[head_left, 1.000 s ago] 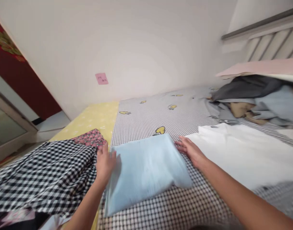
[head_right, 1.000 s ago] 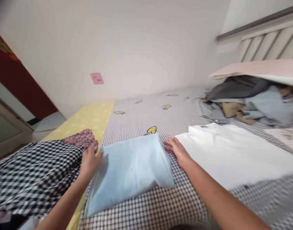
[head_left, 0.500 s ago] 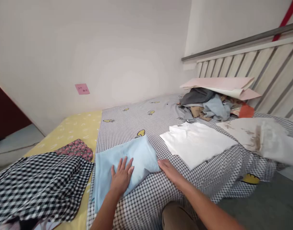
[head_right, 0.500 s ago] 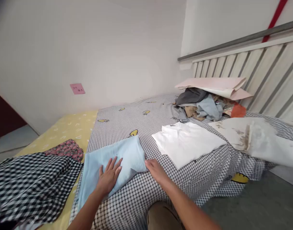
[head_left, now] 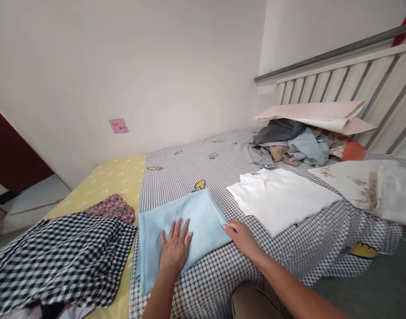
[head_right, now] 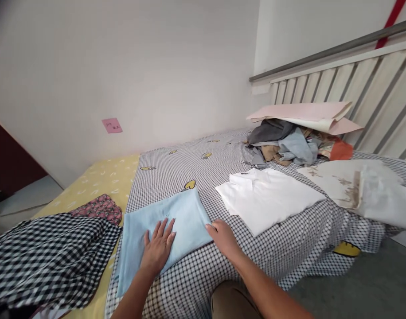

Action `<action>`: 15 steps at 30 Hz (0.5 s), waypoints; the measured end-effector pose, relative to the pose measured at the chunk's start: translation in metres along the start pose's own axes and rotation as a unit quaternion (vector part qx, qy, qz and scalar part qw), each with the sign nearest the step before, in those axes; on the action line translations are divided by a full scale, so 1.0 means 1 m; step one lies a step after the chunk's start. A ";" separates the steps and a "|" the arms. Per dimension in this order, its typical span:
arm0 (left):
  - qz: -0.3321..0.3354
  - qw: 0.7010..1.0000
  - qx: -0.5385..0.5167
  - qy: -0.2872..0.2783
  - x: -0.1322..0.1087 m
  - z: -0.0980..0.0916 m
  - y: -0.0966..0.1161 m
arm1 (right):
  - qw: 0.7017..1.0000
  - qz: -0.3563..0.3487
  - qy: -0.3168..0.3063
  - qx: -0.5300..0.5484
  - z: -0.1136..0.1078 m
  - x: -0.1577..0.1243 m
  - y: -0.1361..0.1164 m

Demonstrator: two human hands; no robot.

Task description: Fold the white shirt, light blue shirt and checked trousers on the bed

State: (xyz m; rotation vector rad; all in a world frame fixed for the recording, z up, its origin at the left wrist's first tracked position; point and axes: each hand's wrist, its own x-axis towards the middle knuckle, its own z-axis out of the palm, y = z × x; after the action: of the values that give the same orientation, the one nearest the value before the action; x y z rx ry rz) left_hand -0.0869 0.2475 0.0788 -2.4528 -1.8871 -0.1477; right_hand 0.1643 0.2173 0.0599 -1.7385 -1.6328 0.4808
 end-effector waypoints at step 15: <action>0.029 0.998 -0.041 0.049 0.000 0.021 0.002 | 0.929 -0.143 0.187 -0.284 -0.007 -0.002 -0.087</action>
State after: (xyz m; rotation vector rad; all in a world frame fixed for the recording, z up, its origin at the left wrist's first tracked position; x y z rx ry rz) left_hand -0.0844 0.2493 0.0583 -2.4987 -1.8042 -0.3425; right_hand 0.1063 0.2108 0.1252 -1.7882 -1.7961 -0.4876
